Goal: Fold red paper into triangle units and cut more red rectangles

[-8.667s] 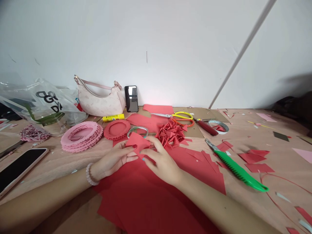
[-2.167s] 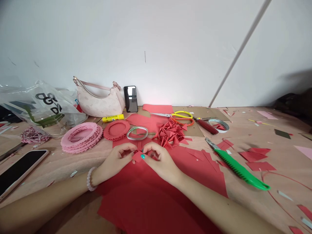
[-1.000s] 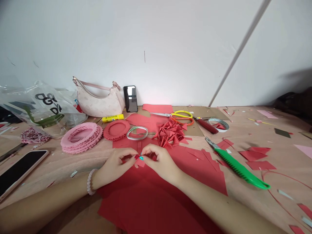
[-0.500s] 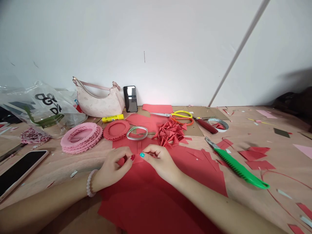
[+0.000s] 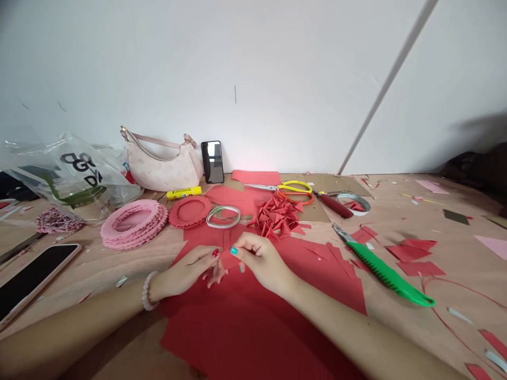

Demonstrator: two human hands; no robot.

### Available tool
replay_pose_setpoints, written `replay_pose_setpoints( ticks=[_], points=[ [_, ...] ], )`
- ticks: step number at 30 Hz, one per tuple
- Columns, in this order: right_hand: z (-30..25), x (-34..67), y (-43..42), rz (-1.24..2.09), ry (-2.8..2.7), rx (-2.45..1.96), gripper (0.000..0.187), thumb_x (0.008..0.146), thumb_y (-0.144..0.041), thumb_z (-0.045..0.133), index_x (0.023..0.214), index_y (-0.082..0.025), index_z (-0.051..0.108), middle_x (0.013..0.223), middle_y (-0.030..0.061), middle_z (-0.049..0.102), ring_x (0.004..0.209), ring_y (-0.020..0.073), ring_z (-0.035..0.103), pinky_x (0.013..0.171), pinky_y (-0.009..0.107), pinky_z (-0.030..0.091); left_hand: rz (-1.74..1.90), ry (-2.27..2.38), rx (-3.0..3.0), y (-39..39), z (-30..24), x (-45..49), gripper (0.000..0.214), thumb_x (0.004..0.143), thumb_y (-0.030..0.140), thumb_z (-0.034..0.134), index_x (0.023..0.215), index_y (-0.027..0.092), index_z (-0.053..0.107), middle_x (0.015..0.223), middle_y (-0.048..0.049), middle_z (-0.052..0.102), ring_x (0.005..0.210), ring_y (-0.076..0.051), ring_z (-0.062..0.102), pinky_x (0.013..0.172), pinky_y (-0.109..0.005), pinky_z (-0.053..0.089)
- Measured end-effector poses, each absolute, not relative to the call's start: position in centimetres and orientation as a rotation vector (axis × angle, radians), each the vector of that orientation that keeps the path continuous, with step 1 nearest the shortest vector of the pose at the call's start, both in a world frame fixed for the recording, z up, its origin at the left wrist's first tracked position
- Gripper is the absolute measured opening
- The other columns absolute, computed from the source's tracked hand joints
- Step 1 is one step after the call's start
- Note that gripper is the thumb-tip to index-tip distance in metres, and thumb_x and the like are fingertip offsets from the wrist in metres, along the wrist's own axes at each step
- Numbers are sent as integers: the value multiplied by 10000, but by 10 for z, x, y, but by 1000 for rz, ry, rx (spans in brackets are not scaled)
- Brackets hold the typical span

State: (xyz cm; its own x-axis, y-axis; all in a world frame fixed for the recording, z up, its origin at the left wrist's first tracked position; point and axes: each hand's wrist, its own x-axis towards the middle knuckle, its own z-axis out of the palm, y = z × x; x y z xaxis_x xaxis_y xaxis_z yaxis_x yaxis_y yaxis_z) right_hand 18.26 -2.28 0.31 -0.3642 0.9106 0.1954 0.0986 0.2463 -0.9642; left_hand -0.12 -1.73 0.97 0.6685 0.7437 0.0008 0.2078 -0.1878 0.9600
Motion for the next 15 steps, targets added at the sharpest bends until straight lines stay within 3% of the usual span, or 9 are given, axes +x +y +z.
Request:
replay_pose_setpoints(
  ticks=[4, 15],
  points=[
    [0, 184, -23, 1368, -1694, -891, 224, 794, -352, 557, 665, -169, 546, 555, -44, 481, 473, 83, 485, 474, 214, 369, 449, 655, 1584, -14, 10, -4, 465, 872, 471, 325, 611, 142, 524, 590, -35, 600, 509, -100, 502, 548, -220, 400],
    [2, 180, -27, 1562, -1581, -853, 243, 770, -422, 559, 801, -200, 464, 542, -74, 479, 471, 85, 480, 463, 202, 330, 378, 559, 1535, -10, 13, -8, 345, 865, 361, 395, 765, 125, 625, 676, -57, 624, 563, -109, 504, 607, -236, 407]
  ],
)
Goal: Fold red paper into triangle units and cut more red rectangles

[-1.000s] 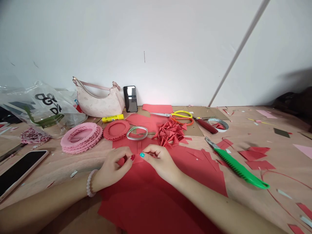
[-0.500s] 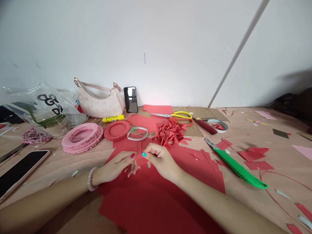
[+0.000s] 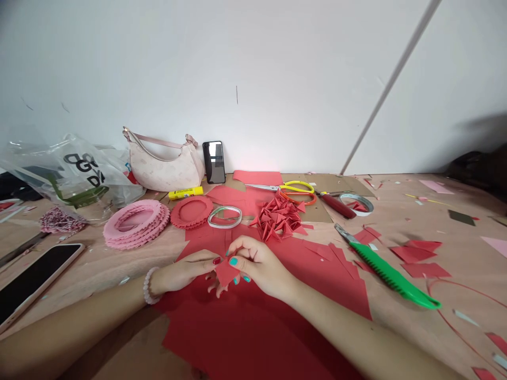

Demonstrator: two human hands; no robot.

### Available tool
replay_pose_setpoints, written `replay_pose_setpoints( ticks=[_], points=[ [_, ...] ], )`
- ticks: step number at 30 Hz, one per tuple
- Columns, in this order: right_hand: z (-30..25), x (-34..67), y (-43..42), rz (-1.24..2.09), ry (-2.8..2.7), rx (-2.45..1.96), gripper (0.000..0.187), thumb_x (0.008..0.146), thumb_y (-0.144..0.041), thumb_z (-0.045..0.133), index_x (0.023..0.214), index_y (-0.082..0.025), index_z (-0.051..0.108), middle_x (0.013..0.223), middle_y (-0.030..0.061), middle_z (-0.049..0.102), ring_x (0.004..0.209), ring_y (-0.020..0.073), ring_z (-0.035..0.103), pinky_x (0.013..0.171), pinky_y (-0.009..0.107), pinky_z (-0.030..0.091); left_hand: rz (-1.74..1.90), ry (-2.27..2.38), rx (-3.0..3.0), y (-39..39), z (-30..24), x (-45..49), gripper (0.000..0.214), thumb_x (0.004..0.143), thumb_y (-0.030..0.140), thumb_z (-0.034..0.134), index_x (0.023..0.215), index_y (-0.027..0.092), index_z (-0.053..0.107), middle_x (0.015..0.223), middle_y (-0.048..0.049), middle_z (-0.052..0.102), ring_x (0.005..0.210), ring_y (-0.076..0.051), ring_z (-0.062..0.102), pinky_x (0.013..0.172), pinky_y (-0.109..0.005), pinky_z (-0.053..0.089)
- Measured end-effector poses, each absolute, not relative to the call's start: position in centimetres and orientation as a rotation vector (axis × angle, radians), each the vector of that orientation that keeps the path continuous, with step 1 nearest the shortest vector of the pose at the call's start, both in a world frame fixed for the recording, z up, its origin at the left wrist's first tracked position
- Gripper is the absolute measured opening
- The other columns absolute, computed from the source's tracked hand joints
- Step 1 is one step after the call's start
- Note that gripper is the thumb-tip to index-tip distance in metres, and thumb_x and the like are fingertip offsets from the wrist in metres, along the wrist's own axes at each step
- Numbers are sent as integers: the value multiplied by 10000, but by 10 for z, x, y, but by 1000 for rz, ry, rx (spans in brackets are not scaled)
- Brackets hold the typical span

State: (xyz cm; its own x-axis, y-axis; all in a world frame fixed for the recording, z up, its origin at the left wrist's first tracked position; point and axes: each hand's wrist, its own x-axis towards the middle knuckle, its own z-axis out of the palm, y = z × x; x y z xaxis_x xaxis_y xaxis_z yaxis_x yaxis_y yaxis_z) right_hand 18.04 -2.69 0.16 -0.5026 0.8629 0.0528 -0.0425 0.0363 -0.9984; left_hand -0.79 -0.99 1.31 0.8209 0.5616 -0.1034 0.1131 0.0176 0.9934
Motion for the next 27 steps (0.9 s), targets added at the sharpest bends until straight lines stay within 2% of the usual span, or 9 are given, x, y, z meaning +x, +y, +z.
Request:
replay_pose_setpoints(
  ticks=[5, 9, 10, 12, 14, 18, 23, 27],
  points=[
    [0, 179, -28, 1605, -1617, -794, 227, 809, -405, 517, 805, -204, 410, 587, -60, 488, 477, 79, 452, 486, 214, 335, 371, 651, 1548, -12, 14, -3, 161, 794, 258, 507, 791, 127, 601, 662, -24, 599, 559, -98, 529, 558, -207, 437],
    [0, 179, -32, 1484, -1749, -849, 144, 835, -336, 487, 826, -213, 413, 597, -60, 449, 529, 89, 425, 513, 213, 342, 409, 673, 1616, -13, 12, 0, 190, 795, 263, 499, 699, 121, 581, 646, -16, 580, 528, -86, 515, 532, -198, 431],
    [0, 179, -34, 1403, -1808, -869, 175, 797, -328, 543, 862, -218, 424, 640, -52, 450, 565, 97, 430, 529, 216, 353, 436, 691, 1630, -13, 12, 0, 196, 794, 264, 497, 686, 122, 577, 619, -7, 565, 514, -84, 509, 518, -194, 423],
    [0, 179, -37, 1178, -1940, -919, 385, 667, -294, 681, 962, -232, 442, 736, -33, 452, 629, 115, 430, 555, 224, 371, 503, 740, 1650, -13, 10, 1, 194, 797, 261, 489, 696, 124, 582, 582, 10, 538, 497, -81, 497, 502, -187, 405],
    [0, 179, -38, 972, -2024, -958, 471, 628, -228, 701, 1024, -240, 447, 770, -23, 455, 645, 125, 428, 563, 231, 379, 543, 775, 1659, -13, 9, 1, 196, 803, 250, 472, 699, 127, 584, 572, 16, 525, 489, -77, 486, 501, -186, 397],
    [0, 179, -35, 881, -1947, -1022, 148, 812, -165, 455, 941, -234, 482, 762, -5, 505, 607, 119, 455, 552, 233, 391, 549, 831, 1639, -13, 10, 1, 219, 812, 251, 444, 660, 131, 547, 588, 24, 480, 488, -83, 509, 496, -192, 410],
    [2, 180, -32, 973, -1862, -1079, 116, 832, -180, 426, 888, -223, 518, 806, 9, 556, 617, 117, 500, 538, 222, 407, 548, 846, 1642, -13, 12, 1, 185, 826, 245, 418, 770, 145, 564, 678, 26, 477, 518, -76, 516, 516, -192, 433],
    [1, 179, -33, 1017, -1850, -1039, 117, 818, -186, 445, 890, -212, 534, 784, 14, 568, 650, 129, 519, 559, 229, 425, 535, 847, 1665, -12, 10, 1, 212, 824, 231, 406, 743, 138, 578, 647, 23, 507, 516, -79, 505, 497, -185, 419]
  ],
)
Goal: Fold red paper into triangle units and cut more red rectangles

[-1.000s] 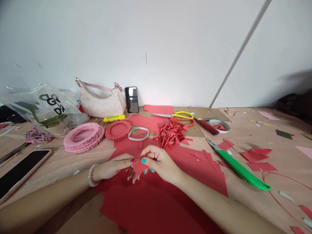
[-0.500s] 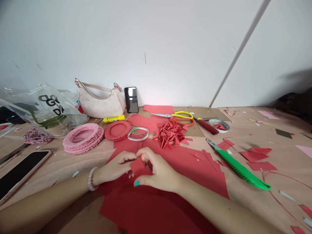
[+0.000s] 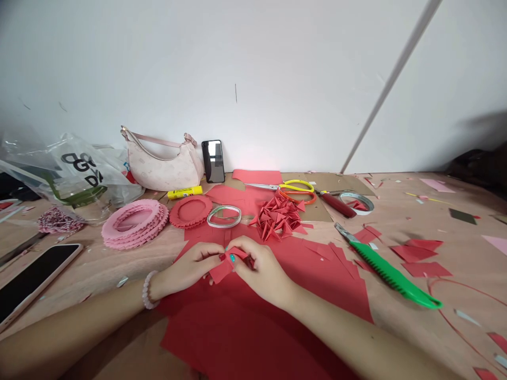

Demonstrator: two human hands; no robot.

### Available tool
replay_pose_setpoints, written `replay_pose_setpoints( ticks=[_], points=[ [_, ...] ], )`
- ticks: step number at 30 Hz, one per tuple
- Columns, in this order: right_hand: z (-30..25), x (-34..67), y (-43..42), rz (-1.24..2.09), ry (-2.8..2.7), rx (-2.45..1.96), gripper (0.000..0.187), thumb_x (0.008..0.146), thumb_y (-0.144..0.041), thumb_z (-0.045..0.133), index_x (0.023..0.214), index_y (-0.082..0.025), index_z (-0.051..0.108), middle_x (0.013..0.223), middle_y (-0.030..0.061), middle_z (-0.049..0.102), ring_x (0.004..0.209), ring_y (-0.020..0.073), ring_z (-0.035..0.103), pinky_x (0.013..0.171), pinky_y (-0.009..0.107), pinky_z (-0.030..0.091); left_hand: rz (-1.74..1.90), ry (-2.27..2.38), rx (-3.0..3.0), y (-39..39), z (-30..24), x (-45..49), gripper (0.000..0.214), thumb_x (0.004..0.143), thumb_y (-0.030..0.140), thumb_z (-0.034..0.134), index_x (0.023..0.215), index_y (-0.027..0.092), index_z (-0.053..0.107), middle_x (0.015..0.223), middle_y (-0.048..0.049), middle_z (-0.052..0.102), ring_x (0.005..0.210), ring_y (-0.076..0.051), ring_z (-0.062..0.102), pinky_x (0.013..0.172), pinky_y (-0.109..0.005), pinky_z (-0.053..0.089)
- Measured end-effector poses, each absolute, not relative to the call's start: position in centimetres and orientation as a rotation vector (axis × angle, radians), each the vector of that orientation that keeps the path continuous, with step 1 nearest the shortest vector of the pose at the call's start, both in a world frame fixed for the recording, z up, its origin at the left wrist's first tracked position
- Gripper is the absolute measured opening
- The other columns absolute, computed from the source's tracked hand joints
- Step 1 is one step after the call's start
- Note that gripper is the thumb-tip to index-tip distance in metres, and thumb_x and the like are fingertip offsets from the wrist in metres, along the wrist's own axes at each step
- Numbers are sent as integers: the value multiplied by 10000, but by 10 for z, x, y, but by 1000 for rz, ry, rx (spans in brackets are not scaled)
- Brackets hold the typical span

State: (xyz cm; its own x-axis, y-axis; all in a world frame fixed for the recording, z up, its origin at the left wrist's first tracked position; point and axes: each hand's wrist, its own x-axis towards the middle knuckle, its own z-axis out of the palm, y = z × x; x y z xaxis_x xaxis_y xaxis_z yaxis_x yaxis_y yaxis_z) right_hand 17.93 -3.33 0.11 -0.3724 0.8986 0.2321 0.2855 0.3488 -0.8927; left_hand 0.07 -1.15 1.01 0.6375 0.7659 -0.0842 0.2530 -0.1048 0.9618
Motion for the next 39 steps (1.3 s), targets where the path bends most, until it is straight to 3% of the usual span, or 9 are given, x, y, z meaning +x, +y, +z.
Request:
replay_pose_setpoints(
  ticks=[8, 16, 21, 25, 39],
  points=[
    [1, 182, -30, 1175, -1757, -886, 263, 730, -37, 396, 819, -200, 583, 683, -8, 546, 588, 112, 520, 582, 242, 421, 556, 936, 1448, -9, 11, 0, 196, 766, 246, 442, 791, 146, 609, 614, 11, 575, 506, -106, 524, 482, -205, 430],
    [1, 184, -31, 1216, -1777, -851, 292, 680, 1, 390, 770, -195, 587, 738, -3, 550, 615, 111, 526, 594, 237, 415, 562, 947, 1469, -10, 13, 0, 208, 758, 218, 424, 588, 152, 524, 502, 35, 496, 458, -79, 467, 467, -185, 371],
    [3, 185, -32, 1250, -1772, -818, 190, 743, -85, 441, 816, -198, 575, 780, 11, 552, 676, 131, 520, 637, 258, 417, 539, 883, 1576, -10, 13, 2, 244, 798, 236, 412, 579, 145, 471, 491, 45, 465, 442, -73, 449, 432, -179, 326],
    [5, 181, -32, 1285, -1708, -908, 71, 808, -217, 482, 782, -190, 543, 685, -9, 501, 608, 117, 474, 581, 246, 403, 560, 892, 1603, -10, 13, 3, 272, 818, 257, 410, 575, 147, 462, 489, 48, 466, 441, -75, 460, 431, -177, 330],
    [4, 177, -30, 1384, -1595, -942, 30, 782, -162, 497, 766, -187, 498, 686, -45, 425, 553, 77, 411, 539, 222, 355, 515, 847, 1730, -12, 13, 2, 296, 852, 215, 366, 589, 142, 480, 471, 30, 507, 467, -78, 482, 500, -173, 353]
  ],
)
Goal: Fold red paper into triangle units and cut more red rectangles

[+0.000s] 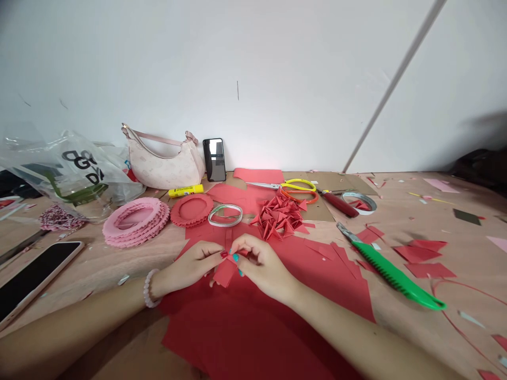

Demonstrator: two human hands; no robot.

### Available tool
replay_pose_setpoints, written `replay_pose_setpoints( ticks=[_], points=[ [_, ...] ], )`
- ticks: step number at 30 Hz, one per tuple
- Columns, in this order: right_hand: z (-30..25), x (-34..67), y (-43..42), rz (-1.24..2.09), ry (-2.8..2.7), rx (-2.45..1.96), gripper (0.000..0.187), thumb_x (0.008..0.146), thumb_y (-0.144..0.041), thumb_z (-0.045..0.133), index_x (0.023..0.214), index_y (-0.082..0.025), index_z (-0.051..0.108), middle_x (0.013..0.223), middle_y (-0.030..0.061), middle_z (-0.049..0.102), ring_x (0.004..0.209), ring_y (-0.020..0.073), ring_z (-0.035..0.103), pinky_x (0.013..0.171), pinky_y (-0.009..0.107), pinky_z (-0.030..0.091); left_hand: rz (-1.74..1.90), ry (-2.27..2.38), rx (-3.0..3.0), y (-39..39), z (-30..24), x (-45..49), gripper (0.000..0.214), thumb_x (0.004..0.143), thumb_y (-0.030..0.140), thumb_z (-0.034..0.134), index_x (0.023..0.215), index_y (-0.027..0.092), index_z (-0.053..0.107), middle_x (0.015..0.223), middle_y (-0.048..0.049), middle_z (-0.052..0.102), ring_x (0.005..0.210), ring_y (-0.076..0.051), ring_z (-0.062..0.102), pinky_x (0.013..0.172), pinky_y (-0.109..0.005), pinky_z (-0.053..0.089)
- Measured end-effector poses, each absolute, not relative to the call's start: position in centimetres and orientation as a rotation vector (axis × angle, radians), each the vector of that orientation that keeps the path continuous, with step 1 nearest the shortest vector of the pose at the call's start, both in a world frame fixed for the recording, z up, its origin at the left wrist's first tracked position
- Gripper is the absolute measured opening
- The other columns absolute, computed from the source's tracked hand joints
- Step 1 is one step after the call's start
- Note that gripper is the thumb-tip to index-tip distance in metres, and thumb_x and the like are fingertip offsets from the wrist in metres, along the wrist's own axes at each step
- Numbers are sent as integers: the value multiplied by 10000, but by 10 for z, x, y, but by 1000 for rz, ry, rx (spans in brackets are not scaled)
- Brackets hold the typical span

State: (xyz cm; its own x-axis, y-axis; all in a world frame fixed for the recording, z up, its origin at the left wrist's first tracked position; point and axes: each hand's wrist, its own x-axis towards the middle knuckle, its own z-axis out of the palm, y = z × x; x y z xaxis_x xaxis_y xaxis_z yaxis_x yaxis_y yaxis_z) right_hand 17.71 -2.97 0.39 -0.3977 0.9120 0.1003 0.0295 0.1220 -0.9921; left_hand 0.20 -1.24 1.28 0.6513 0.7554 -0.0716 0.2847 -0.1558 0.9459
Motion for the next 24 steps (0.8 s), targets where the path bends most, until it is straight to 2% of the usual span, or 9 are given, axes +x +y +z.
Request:
replay_pose_setpoints(
  ticks=[6, 12, 18, 21, 24],
  points=[
    [2, 179, -29, 1394, -1636, -936, 40, 784, -154, 477, 766, -188, 490, 680, -42, 433, 560, 84, 399, 531, 217, 349, 511, 851, 1824, -13, 13, 2, 258, 834, 220, 379, 600, 148, 462, 499, 32, 484, 490, -80, 466, 510, -179, 350],
    [1, 177, -32, 1318, -1737, -881, 33, 824, -172, 454, 815, -203, 451, 731, -22, 459, 668, 112, 430, 602, 234, 347, 557, 897, 1898, -16, 9, 4, 193, 728, 116, 402, 540, 156, 397, 489, 40, 449, 471, -69, 397, 467, -178, 285],
    [2, 180, -27, 1424, -1670, -849, 126, 861, -318, 457, 920, -226, 395, 638, -62, 388, 564, 92, 316, 528, 217, 276, 663, 951, 1979, -17, 12, 6, 258, 744, 161, 394, 532, 167, 248, 521, 50, 228, 496, -68, 227, 454, -210, 180],
    [1, 182, -26, 1452, -1647, -845, 134, 863, -326, 460, 942, -236, 402, 608, -75, 341, 542, 89, 270, 509, 210, 247, 661, 953, 1997, -16, 13, 5, 247, 742, 152, 382, 541, 167, 238, 524, 49, 226, 501, -69, 222, 456, -213, 173],
    [1, 183, -26, 1446, -1632, -856, 121, 879, -337, 428, 941, -234, 419, 624, -68, 328, 552, 92, 270, 532, 215, 273, 654, 963, 2000, -16, 12, 3, 232, 736, 135, 378, 546, 166, 248, 532, 48, 235, 509, -70, 227, 463, -212, 182]
  ],
)
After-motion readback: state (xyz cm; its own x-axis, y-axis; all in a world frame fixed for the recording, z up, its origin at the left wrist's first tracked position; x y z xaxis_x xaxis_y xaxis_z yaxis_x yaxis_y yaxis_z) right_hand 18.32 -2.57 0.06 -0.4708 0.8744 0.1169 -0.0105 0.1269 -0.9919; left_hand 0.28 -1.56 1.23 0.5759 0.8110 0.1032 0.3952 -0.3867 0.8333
